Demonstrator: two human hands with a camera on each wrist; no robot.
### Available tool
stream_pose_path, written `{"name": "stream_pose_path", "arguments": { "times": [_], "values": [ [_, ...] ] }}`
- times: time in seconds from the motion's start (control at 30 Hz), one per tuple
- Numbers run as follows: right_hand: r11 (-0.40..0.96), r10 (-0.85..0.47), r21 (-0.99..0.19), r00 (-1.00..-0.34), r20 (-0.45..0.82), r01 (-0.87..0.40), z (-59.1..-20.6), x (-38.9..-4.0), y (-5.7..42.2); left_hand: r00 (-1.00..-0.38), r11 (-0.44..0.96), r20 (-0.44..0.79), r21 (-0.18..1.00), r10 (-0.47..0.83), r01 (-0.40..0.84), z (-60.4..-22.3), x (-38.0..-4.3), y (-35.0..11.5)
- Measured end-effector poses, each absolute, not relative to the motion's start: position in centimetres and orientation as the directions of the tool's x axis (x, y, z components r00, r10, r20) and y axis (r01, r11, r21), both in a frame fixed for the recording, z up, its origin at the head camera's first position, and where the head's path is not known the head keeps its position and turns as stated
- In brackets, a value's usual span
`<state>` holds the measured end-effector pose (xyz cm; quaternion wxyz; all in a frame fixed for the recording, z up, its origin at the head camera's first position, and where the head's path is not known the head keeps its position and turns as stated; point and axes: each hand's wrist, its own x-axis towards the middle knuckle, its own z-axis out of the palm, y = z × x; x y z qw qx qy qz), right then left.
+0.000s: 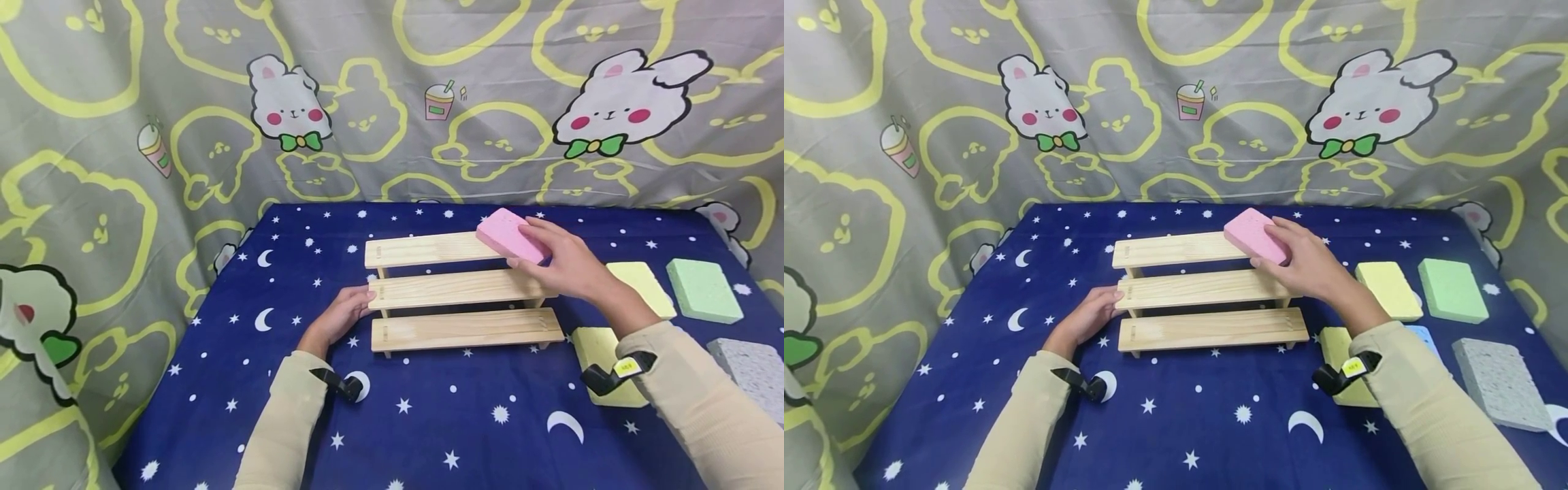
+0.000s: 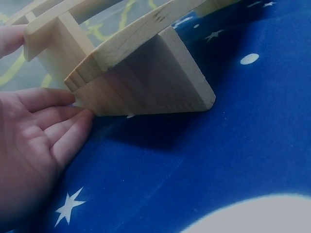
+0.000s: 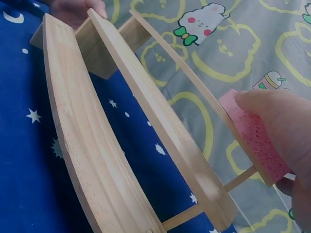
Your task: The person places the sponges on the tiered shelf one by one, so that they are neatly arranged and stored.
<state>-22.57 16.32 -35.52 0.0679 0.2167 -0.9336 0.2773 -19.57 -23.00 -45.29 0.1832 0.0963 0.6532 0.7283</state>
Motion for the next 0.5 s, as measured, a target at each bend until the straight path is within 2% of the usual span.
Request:
{"name": "stream_pose_path", "arguments": {
  "times": [0.5],
  "values": [
    [0.696,-0.488,-0.477,-0.841,0.233,-0.537,-35.0,-22.8,14.6,-0.91,-0.084,-0.109,0.984,0.401,-0.155,-45.2,-19.6,-23.0]
  ]
}}
